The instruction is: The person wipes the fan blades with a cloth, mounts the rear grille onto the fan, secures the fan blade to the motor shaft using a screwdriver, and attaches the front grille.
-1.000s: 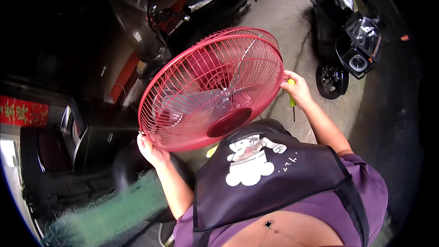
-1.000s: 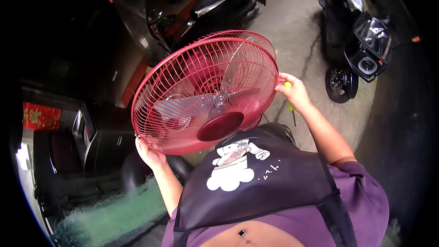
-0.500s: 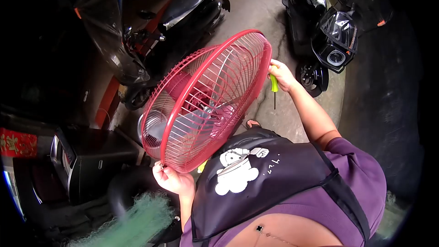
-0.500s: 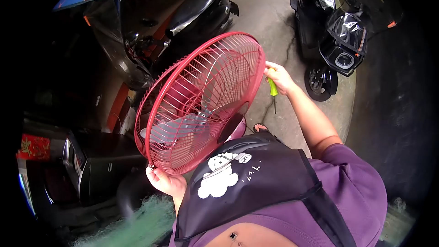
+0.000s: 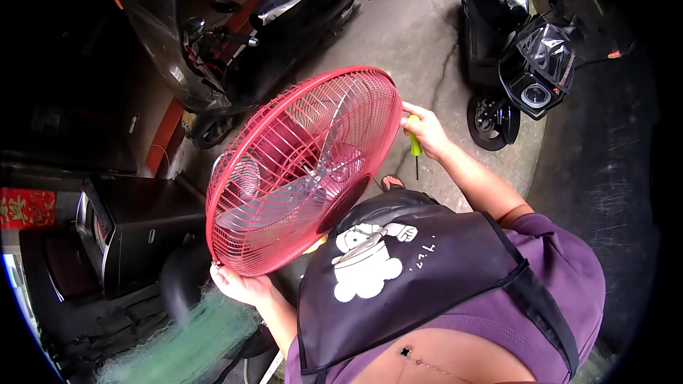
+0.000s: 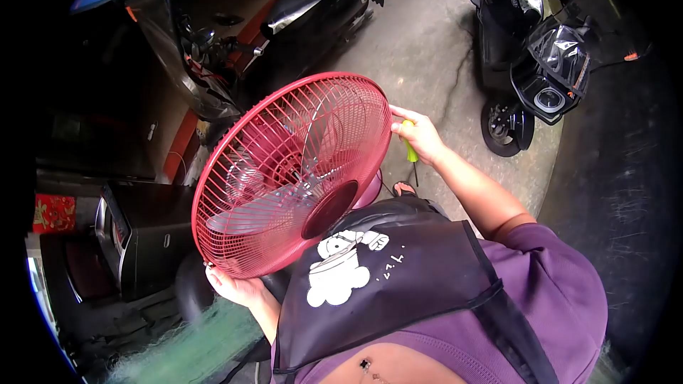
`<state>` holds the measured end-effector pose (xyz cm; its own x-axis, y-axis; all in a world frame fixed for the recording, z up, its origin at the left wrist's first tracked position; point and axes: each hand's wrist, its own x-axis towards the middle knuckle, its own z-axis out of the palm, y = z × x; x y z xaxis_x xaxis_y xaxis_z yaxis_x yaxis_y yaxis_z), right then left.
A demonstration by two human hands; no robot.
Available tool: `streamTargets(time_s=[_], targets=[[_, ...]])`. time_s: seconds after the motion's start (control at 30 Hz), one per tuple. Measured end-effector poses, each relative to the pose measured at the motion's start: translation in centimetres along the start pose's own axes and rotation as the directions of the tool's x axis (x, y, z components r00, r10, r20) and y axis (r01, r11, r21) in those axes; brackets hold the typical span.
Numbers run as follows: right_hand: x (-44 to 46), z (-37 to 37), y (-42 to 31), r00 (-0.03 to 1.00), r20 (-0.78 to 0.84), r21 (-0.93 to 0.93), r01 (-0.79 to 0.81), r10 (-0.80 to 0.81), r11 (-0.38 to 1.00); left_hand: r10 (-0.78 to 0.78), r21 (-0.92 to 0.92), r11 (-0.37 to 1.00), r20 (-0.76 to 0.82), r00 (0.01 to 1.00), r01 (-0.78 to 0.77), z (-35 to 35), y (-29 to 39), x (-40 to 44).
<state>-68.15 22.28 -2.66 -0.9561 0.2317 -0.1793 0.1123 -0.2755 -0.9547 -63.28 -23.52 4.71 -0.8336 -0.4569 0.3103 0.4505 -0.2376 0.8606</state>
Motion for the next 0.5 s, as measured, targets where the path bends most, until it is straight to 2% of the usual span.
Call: streamTargets(time_s=[0.1, 0.17, 0.2, 0.23, 0.3, 0.37, 0.43, 0.5], targets=[[0.1, -0.7, -0.3, 1.000, 0.021, -0.034, -0.011, 0.012, 0.999, -0.036, -0.025, 0.999, 0.031, 0.999, 0.037, 0.1, -0.3, 0.2], [0.1, -1.1, -0.3, 0.997, 0.042, 0.115, -0.073, 0.068, 0.991, -0.052, -0.028, 0.998, 0.030, 0.998, 0.053, 0.5, -0.5, 0.1], [0.5, -1.6, 0.1, 0.990, 0.135, 0.169, -0.068, 0.045, 0.983, -0.072, -0.010, 0.997, 0.074, 0.995, 0.073, 0.3, -0.5, 0.4], [0.7, -1.8, 0.6, 0.991, 0.126, 0.173, -0.070, 0.048, 0.982, -0.080, -0.008, 0.997, 0.081, 0.994, 0.081, 0.4, -0.6, 0.4], [1.2, -1.1, 1.5, 0.991, 0.051, 0.315, -0.132, 0.122, 0.940, -0.111, -0.008, 0.994, 0.063, 0.992, 0.111, 0.8, -0.3, 0.4], [1.6, -1.1, 1.4, 0.988, 0.076, 0.332, -0.153, 0.135, 0.931, -0.137, 0.001, 0.991, 0.102, 0.985, 0.137, -0.1, 0.0, 0.9], [1.9, -1.0, 0.8, 0.973, 0.098, 0.411, -0.231, 0.209, 0.882, -0.214, -0.053, 0.972, 0.215, 0.953, 0.230, -0.7, 0.3, 1.5], [2.3, -2.0, 1.2, 0.969, 0.143, 0.404, -0.241, 0.200, 0.882, -0.230, -0.070, 0.967, 0.187, 0.955, 0.247, -1.3, 0.1, 1.8]])
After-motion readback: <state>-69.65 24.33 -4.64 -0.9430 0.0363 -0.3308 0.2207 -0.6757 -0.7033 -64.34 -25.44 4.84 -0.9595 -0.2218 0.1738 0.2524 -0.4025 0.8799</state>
